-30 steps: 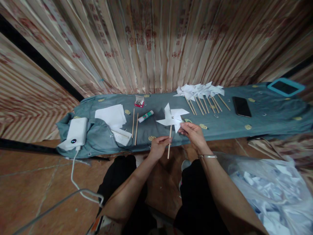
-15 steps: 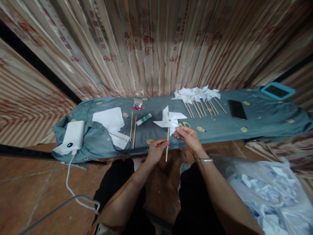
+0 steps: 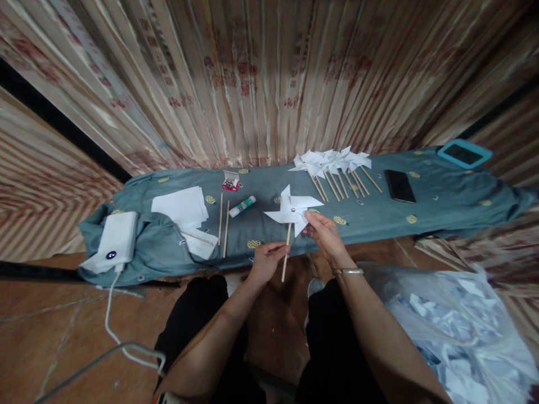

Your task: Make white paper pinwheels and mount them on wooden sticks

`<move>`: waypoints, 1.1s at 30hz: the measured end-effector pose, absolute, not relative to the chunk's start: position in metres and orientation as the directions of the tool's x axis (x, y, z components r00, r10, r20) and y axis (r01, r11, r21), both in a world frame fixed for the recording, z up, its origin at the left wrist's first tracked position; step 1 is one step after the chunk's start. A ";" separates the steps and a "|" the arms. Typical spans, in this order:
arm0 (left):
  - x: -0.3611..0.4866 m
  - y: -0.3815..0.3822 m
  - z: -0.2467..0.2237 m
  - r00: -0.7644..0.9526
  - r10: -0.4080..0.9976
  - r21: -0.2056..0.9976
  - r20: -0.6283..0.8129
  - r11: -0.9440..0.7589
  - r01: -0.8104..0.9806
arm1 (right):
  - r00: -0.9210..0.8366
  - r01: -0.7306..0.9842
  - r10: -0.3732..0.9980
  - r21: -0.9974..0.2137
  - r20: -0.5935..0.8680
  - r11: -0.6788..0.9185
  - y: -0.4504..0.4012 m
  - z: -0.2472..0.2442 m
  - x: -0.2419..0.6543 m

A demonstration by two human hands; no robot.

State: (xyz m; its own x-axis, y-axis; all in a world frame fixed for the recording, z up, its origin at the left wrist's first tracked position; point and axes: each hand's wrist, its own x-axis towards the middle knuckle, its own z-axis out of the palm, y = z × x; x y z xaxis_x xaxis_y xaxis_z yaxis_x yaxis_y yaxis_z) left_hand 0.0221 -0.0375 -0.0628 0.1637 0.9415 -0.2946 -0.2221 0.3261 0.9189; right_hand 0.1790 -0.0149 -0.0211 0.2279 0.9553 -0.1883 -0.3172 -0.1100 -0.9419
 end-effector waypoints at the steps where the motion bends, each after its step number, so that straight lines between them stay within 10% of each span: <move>1: 0.023 -0.038 -0.064 0.170 0.939 0.916 -0.300 0.333 -0.224 | 0.235 -0.319 0.954 -0.942 -0.184 -0.103 -0.015 -0.021 0.180; 33: 0.024 -0.046 -0.060 0.243 0.917 0.900 -0.316 0.371 -0.228 | 0.336 -0.288 0.929 -0.956 -0.159 -0.059 -0.015 -0.022 0.174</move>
